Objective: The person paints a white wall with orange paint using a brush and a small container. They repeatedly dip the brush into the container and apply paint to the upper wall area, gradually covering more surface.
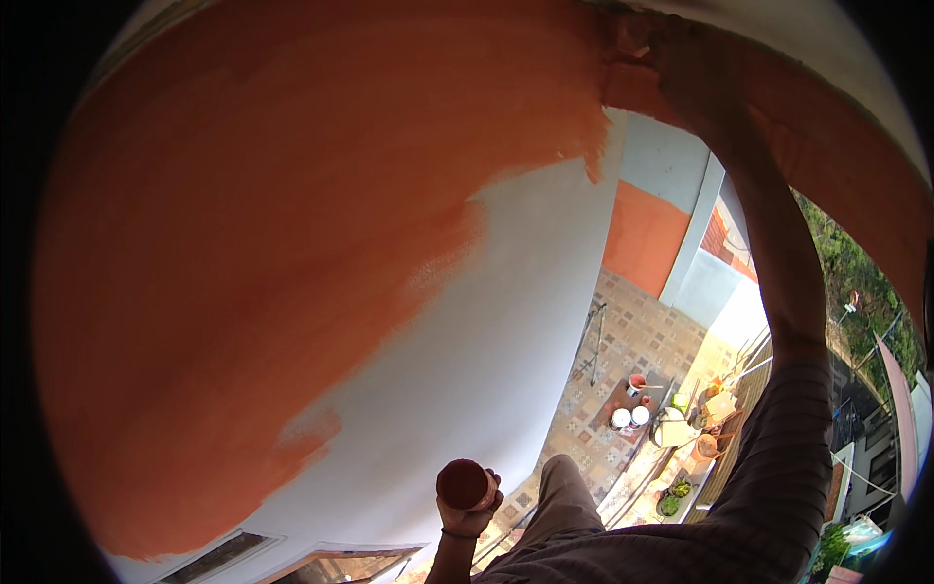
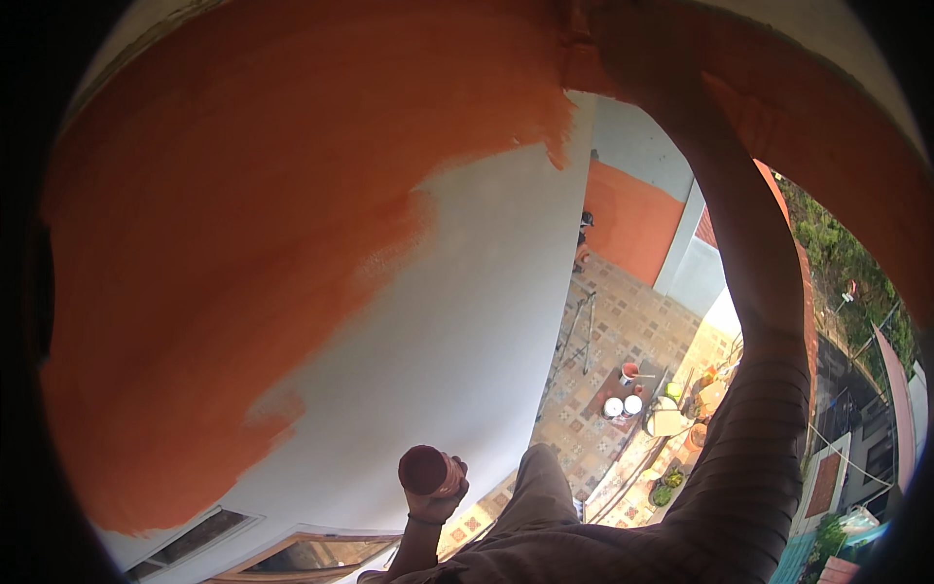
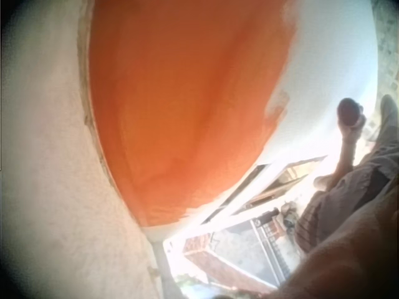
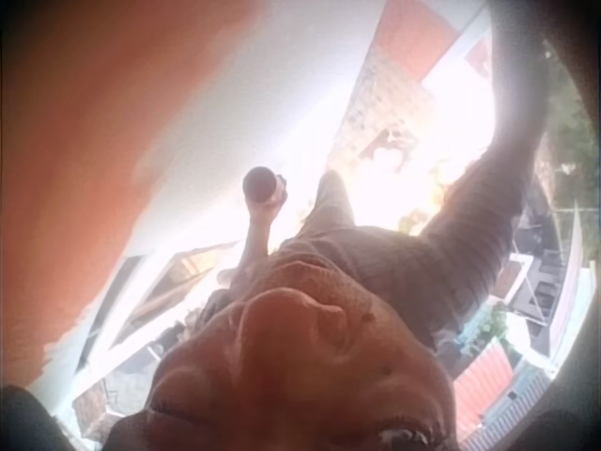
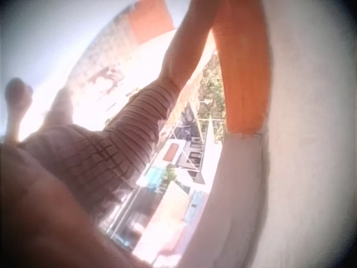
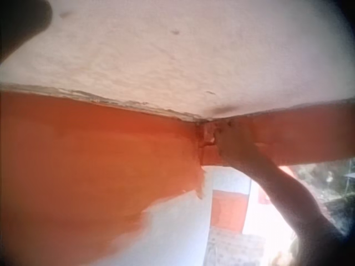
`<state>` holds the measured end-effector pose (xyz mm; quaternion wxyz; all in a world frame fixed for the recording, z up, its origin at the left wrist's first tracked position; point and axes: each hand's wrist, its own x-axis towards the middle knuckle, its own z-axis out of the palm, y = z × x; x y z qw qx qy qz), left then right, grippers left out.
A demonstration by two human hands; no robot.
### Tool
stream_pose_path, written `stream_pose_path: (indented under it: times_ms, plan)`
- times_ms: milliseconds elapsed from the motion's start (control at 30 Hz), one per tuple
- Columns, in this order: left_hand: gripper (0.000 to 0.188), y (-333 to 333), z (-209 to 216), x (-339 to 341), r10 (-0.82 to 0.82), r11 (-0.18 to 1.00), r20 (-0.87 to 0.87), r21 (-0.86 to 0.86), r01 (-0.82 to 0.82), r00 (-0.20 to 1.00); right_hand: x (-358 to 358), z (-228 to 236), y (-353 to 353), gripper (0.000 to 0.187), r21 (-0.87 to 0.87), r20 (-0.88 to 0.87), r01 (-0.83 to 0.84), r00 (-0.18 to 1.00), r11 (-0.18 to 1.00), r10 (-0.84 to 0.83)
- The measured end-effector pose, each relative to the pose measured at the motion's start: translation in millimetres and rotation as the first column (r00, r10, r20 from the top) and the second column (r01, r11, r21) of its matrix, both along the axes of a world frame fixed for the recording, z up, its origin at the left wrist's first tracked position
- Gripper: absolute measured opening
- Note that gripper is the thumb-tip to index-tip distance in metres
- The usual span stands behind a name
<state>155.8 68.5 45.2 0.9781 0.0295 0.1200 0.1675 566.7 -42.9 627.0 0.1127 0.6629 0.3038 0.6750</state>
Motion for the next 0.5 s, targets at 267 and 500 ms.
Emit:
stream_pose_path:
  times_ms: [267, 500]
  plan:
    - [0.046, 2.6, 2.1, 2.1, -0.008, 0.998, -0.002, -0.054, 0.008, 1.0, -4.2, -0.8, -2.2, 0.025, -0.013, -0.102, -0.051, 0.994, 0.999, 0.049]
    - [0.049, 3.2, 1.1, -3.0, -0.007, 0.998, -0.001, -0.067, 0.007, 1.0, 11.7, 5.2, 6.8, 0.023, 0.048, -0.13, -0.145, 0.98, 0.988, 0.151]
